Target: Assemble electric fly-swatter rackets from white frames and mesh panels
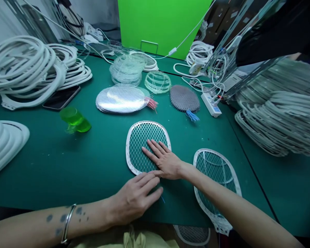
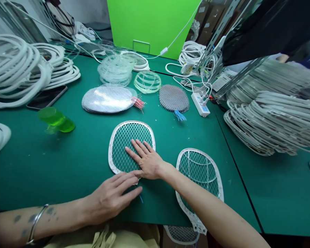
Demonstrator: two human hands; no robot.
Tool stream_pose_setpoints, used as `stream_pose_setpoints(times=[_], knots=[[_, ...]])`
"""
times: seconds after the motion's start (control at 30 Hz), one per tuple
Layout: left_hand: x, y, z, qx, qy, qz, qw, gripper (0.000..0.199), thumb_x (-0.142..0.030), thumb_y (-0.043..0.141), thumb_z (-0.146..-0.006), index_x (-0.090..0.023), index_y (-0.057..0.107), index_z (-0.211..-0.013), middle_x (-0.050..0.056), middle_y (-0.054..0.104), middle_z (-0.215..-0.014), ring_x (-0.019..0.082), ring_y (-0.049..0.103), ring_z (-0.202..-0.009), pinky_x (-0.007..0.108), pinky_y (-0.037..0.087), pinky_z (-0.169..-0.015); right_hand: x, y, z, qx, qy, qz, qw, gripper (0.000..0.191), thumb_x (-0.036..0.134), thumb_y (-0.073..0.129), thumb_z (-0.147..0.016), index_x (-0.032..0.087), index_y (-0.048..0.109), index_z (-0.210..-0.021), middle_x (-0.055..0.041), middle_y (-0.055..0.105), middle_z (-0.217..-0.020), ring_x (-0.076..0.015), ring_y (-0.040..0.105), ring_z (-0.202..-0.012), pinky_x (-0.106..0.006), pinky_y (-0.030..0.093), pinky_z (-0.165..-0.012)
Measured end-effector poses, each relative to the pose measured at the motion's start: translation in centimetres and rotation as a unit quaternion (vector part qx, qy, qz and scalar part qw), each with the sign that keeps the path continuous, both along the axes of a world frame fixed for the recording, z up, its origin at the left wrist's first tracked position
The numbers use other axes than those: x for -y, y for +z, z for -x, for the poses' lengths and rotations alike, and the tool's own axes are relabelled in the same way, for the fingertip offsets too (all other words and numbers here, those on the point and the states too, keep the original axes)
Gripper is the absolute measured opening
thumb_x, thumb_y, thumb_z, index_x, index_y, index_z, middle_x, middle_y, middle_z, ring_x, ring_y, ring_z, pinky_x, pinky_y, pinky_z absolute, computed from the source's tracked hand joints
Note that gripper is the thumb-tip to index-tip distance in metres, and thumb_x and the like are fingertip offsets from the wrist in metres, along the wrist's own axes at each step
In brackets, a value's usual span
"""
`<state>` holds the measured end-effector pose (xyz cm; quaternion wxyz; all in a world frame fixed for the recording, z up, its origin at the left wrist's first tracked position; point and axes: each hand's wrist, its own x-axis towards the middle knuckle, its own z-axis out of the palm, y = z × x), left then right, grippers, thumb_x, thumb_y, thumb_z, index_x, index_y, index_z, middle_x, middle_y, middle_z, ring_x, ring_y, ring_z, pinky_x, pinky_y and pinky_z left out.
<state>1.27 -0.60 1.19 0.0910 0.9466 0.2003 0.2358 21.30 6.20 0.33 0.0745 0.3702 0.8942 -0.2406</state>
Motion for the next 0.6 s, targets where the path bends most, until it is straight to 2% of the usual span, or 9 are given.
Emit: stream_pose_setpoints(times=[0.07, 0.17, 0.3, 0.47, 0.6], knots=[[1.3, -0.4, -0.5, 0.010, -0.002, -0.028, 1.000, 0.022, -0.010, 0.045, -0.093, -0.010, 0.063, -0.106, 0.014, 0.069, -0.103, 0.024, 0.065, -0.102, 0.039, 0.055, -0.091, -0.2, 0.3, 0.1, -0.002, -0.006, 0.016, 1.000, 0.089, 0.069, 0.043, -0.089, 0.025, 0.002, -0.154, -0.0052, -0.016, -0.156, -0.0269, -0.012, -0.145, -0.043, -0.009, -0.117], [1.5, -0.5, -0.7, 0.045, -0.004, -0.033, 0.998, 0.023, -0.008, 0.041, -0.094, -0.006, 0.063, -0.103, 0.014, 0.072, -0.093, 0.022, 0.069, -0.091, 0.035, 0.059, -0.083, -0.6, 0.8, 0.0, 0.008, -0.001, 0.058, 0.998, 0.095, 0.073, 0.042, -0.087, 0.024, -0.004, -0.153, -0.0058, -0.021, -0.155, -0.0272, -0.017, -0.144, -0.044, -0.011, -0.115], [1.2, -0.2, -0.3, 0.057, -0.004, -0.026, 0.998, 0.027, -0.008, 0.038, -0.095, -0.007, 0.062, -0.108, 0.015, 0.073, -0.096, 0.022, 0.069, -0.095, 0.033, 0.059, -0.086, -1.2, 1.1, -0.2, 0.003, 0.028, 0.104, 0.994, 0.106, 0.074, 0.050, -0.081, 0.021, -0.007, -0.153, -0.0071, -0.026, -0.154, -0.0312, -0.021, -0.142, -0.046, -0.015, -0.114], [1.8, -0.8, -0.1, 0.052, -0.010, -0.037, 0.998, 0.023, -0.009, 0.044, -0.094, -0.008, 0.066, -0.101, 0.014, 0.074, -0.098, 0.023, 0.070, -0.097, 0.036, 0.057, -0.091, -1.3, 1.0, -0.3, 0.000, 0.026, 0.100, 0.995, 0.107, 0.074, 0.051, -0.081, 0.021, -0.008, -0.153, -0.0070, -0.027, -0.153, -0.0312, -0.021, -0.142, -0.046, -0.016, -0.113], [2.3, -1.7, 0.2, 0.041, -0.018, -0.015, 0.999, 0.020, -0.010, 0.048, -0.093, -0.010, 0.066, -0.101, 0.012, 0.073, -0.104, 0.024, 0.066, -0.107, 0.039, 0.053, -0.099, -1.2, 1.0, -0.2, 0.015, 0.023, 0.100, 0.995, 0.106, 0.075, 0.049, -0.082, 0.022, -0.010, -0.152, -0.0066, -0.029, -0.153, -0.0302, -0.023, -0.141, -0.046, -0.015, -0.113]])
